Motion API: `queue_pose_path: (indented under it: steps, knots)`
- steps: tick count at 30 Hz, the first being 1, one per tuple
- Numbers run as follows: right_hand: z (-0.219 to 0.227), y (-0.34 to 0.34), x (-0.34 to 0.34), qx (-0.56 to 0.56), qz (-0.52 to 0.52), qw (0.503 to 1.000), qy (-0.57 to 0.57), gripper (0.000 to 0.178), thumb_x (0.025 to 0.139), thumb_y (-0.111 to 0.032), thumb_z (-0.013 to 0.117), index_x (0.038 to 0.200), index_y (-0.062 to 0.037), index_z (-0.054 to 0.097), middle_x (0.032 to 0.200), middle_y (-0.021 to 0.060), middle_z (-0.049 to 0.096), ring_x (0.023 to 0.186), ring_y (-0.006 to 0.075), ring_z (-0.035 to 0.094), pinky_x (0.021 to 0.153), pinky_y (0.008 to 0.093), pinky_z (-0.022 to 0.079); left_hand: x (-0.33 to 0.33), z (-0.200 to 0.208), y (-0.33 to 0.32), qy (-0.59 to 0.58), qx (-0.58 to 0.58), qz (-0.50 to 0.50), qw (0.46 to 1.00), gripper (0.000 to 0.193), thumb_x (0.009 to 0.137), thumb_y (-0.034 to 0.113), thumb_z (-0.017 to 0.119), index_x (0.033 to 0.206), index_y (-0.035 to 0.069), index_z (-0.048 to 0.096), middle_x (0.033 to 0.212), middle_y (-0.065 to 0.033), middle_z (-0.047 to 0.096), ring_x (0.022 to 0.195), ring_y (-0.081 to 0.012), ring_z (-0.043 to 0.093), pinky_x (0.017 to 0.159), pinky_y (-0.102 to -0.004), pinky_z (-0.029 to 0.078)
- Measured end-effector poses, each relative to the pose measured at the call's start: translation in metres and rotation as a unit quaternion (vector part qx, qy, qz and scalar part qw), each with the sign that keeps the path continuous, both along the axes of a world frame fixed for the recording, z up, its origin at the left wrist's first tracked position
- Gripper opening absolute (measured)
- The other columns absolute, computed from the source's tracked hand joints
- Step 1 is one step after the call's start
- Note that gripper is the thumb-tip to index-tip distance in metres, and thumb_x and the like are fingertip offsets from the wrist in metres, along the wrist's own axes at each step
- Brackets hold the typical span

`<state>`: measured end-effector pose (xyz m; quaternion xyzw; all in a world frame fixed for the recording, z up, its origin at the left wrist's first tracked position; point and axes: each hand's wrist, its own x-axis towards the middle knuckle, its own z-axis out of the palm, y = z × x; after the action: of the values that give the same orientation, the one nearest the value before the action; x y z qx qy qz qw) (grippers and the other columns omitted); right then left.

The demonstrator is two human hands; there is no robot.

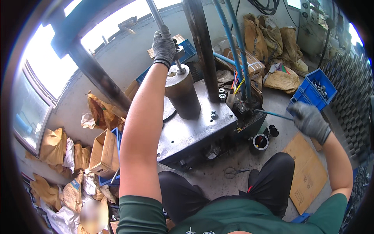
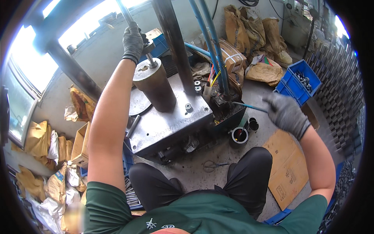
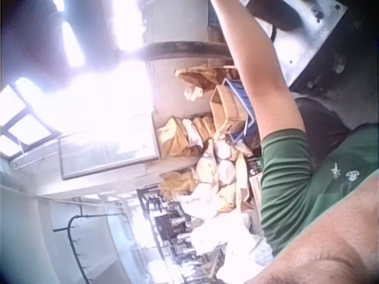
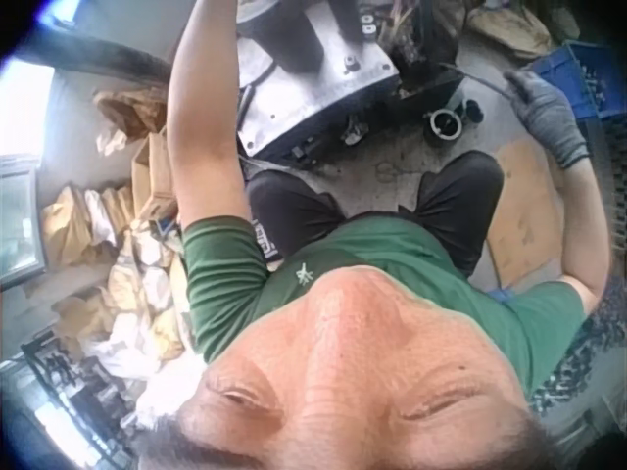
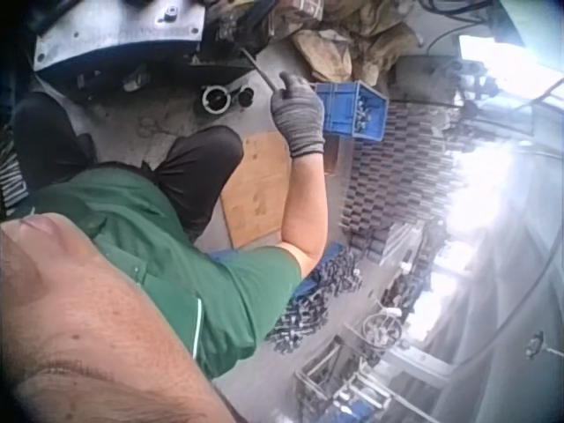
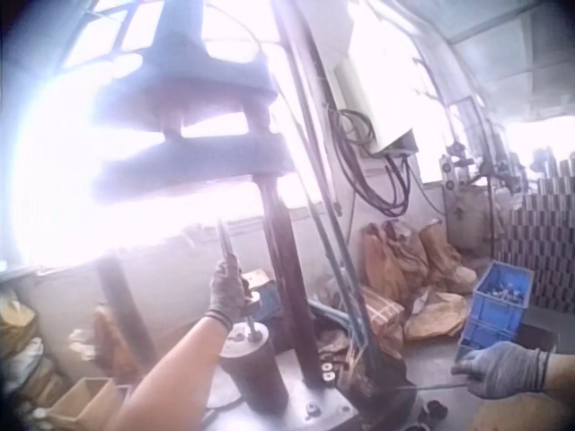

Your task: The recorder is assembling metal rods into a base plate and using a press machine to secure components.

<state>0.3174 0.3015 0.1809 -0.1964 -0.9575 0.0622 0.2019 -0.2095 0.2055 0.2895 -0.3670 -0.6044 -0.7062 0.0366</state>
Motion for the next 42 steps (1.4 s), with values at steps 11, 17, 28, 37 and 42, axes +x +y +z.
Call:
queue_pose_path:
  steps: [11,17,28,37,42]
  knots:
    - [-0.041,-0.049,0.043,-0.081,0.039,0.985,-0.146,0.016,0.076,-0.014,0.065,0.087,-0.0068,0.073,0.083,0.0134,0.069,0.083,0.0369,0.068,0.077,0.0461,0.056,0.01,-0.001,-0.007,-0.048,0.004,-0.017,0.999,0.053,0.108,0.058,0.046,0.106,0.005,0.052,0.067,-0.0065,0.057,0.052,-0.0155,0.06,0.045,-0.0318,0.054]
    - [-0.038,-0.049,0.041,-0.078,0.026,0.981,-0.176,0.015,0.076,-0.015,0.065,0.086,-0.0071,0.073,0.084,0.0136,0.07,0.083,0.0367,0.068,0.076,0.0461,0.056,0.012,0.0,-0.005,-0.035,-0.004,-0.005,0.999,0.055,0.107,0.059,0.047,0.109,0.004,0.053,0.068,-0.0072,0.059,0.053,-0.0154,0.061,0.047,-0.0313,0.055]
    - [-0.033,-0.048,0.042,-0.116,0.038,0.97,-0.211,0.024,0.078,-0.014,0.065,0.098,-0.0081,0.077,0.093,0.0129,0.074,0.089,0.0347,0.071,0.082,0.0436,0.057,0.022,-0.001,-0.005,-0.065,0.028,-0.018,0.997,0.045,0.106,0.052,0.056,0.095,0.009,0.052,0.063,-0.0018,0.052,0.05,-0.0134,0.052,0.046,-0.0326,0.051]
    - [-0.024,-0.037,0.035,-0.172,0.027,0.984,-0.04,0.026,0.082,-0.002,0.063,0.106,-0.0033,0.075,0.096,0.0153,0.075,0.091,0.0333,0.073,0.085,0.0414,0.058,0.005,-0.005,-0.007,-0.035,0.005,-0.009,0.999,0.056,0.105,0.061,0.05,0.106,0.005,0.053,0.07,-0.0075,0.06,0.056,-0.0162,0.063,0.048,-0.0327,0.058]
    - [-0.027,-0.045,0.043,-0.171,0.027,0.972,-0.157,0.027,0.083,-0.004,0.064,0.107,-0.0039,0.075,0.098,0.0165,0.075,0.093,0.034,0.073,0.086,0.0417,0.058,0.011,-0.004,-0.006,-0.037,0.008,-0.02,0.999,0.057,0.104,0.062,0.05,0.105,0.005,0.052,0.07,-0.007,0.06,0.057,-0.0163,0.063,0.046,-0.0324,0.059]
